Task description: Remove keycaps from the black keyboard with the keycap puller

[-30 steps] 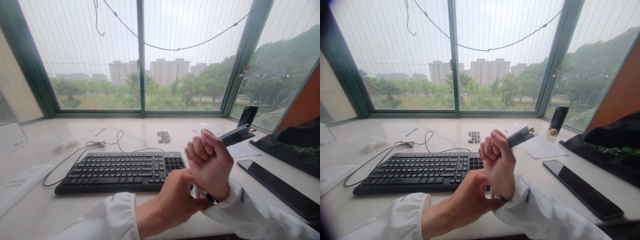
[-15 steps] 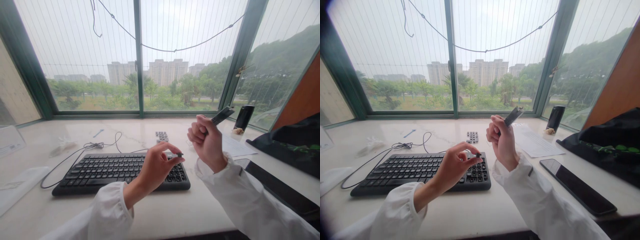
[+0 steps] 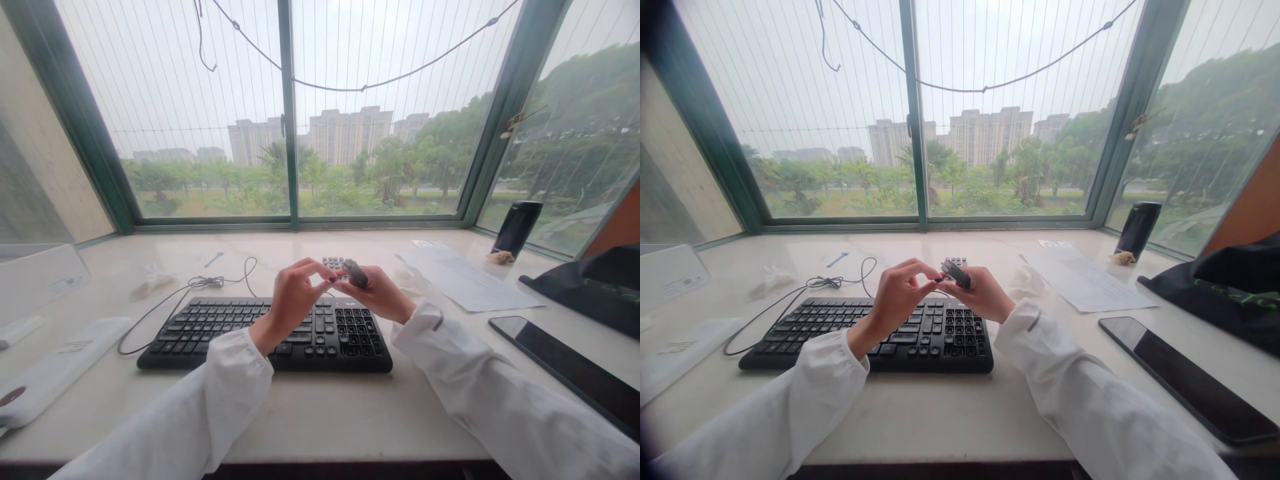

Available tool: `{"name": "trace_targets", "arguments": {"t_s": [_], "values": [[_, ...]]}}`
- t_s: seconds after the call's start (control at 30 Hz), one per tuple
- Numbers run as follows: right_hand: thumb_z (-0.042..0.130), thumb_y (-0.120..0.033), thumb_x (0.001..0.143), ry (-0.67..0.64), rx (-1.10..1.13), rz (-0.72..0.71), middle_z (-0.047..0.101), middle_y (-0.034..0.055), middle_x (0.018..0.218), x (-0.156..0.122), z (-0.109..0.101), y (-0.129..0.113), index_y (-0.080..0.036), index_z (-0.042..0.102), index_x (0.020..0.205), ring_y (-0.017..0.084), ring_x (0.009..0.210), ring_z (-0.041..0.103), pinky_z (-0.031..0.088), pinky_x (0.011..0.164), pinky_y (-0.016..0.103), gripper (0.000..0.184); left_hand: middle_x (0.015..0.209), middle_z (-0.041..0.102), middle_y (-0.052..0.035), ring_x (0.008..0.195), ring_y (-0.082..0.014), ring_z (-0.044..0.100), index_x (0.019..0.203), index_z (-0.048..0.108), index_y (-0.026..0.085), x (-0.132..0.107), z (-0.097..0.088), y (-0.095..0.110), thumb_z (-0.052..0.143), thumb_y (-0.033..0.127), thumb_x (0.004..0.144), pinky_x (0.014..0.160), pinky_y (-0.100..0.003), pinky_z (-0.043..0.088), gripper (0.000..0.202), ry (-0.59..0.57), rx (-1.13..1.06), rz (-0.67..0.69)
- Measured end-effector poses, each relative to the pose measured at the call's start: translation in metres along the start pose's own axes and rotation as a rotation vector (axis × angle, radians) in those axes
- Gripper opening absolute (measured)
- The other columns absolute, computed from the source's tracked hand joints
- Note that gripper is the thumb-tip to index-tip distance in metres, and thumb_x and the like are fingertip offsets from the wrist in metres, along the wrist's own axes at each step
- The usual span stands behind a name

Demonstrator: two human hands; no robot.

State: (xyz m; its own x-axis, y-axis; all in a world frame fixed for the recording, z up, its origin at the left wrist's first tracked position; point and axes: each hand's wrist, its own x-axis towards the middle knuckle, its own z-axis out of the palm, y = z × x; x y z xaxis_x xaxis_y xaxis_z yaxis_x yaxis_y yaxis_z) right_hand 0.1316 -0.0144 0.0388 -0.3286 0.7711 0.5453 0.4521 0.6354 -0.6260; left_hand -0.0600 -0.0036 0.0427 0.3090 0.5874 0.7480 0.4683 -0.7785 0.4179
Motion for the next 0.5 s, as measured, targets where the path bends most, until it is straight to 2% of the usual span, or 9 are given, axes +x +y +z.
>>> {"name": "trace_targets", "arguments": {"t_s": [0.17,0.33,0.43,0.5], "values": [[0.065,-0.049,0.08,0.078,-0.013,-0.023,0.047,-0.0041,0.059,0.0,0.001,0.003,-0.015,0.071,0.092,0.009,0.054,0.034,0.029,0.051,0.024,0.037,0.086,0.071,-0.0006,0.051,-0.0063,0.05,0.095,0.07,0.021,0.0,-0.001,0.0,0.065,0.04,0.083,0.053,-0.018,0.042,0.023,-0.026,-0.009,-0.021],[0.072,-0.051,0.072,0.148,-0.001,0.032,0.051,-0.0035,0.058,0.001,0.002,0.009,-0.015,0.072,0.085,0.009,0.052,0.035,0.031,0.05,0.025,0.038,0.088,0.072,-0.0017,0.05,-0.0064,0.05,0.103,0.069,0.022,0.0,0.001,-0.005,0.063,0.044,0.084,0.054,-0.019,0.043,0.029,-0.084,-0.01,0.003],[0.072,-0.052,0.072,0.124,0.009,0.036,0.052,-0.0026,0.058,0.002,0.002,0.016,-0.015,0.073,0.082,0.01,0.052,0.037,0.032,0.05,0.025,0.038,0.088,0.072,-0.0015,0.053,-0.0068,0.051,0.104,0.07,0.023,-0.001,0.001,-0.007,0.061,0.041,0.087,0.057,-0.019,0.043,0.027,-0.13,0.026,0.045],[0.067,-0.052,0.077,0.063,-0.003,0.003,0.055,-0.0016,0.06,0.002,0.0,0.021,-0.016,0.074,0.085,0.011,0.054,0.041,0.034,0.053,0.026,0.038,0.089,0.071,-0.0006,0.055,-0.007,0.052,0.104,0.071,0.025,-0.001,0.001,-0.009,0.06,0.039,0.088,0.059,-0.019,0.043,0.024,-0.159,0.053,0.069]]}}
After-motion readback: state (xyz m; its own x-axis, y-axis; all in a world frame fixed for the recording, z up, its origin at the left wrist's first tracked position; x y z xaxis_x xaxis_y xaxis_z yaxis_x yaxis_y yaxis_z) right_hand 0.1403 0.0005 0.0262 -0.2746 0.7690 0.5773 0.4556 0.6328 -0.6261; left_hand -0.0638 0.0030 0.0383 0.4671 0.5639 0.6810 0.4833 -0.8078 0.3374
